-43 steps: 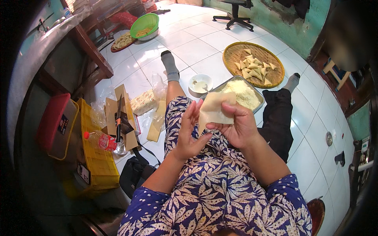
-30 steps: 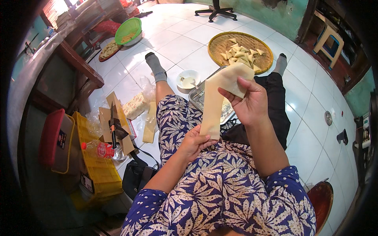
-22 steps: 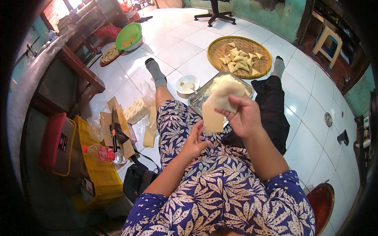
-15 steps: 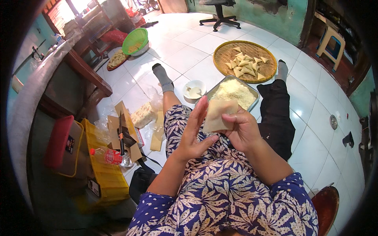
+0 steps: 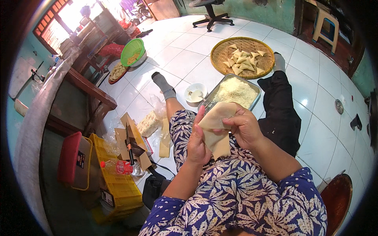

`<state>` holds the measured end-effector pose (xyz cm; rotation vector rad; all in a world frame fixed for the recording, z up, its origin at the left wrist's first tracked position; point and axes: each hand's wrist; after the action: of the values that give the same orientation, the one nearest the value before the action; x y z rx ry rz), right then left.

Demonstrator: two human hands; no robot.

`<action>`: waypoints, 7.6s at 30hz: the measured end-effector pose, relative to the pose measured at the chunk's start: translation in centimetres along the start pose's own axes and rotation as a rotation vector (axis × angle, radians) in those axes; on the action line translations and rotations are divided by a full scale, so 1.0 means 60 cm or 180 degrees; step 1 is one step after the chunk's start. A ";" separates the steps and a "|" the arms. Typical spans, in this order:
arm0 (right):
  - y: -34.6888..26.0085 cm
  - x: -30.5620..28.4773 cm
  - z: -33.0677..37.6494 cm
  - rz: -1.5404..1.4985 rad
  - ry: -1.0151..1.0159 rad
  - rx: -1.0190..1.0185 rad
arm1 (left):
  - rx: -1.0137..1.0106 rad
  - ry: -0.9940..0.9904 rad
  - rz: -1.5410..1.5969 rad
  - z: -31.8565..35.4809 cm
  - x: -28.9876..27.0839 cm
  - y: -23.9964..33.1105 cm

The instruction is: The person folds thin dough sheets into triangles, fills them with a mixture from a tray, and uses a spoon to apply liquid from a bowl to seal the edges.

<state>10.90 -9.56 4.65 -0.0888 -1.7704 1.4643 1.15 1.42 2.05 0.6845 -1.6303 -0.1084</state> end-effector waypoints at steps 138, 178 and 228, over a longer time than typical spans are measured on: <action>0.306 -0.276 -0.233 0.6140 -0.1544 -0.0420 | -0.0655 0.0655 -0.0172 -0.308 -0.346 -0.018; 0.159 -0.199 -0.330 0.3101 0.0496 0.0268 | -0.1095 0.0369 -0.1901 -0.297 -0.373 -0.075; 0.323 -0.275 -0.218 0.5793 -0.1370 0.0717 | -0.0947 0.0575 -0.0741 -0.310 -0.372 -0.050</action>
<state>21.63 -1.66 -20.69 -1.7248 -1.6526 3.0007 19.99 15.63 -15.14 0.6313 -1.3228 -0.4371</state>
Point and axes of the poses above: each hand's wrist, its own z-axis away from the middle knuckle, its own x-axis out of the palm, y = z × x, and after that the axes turned 15 degrees about z, right-handed
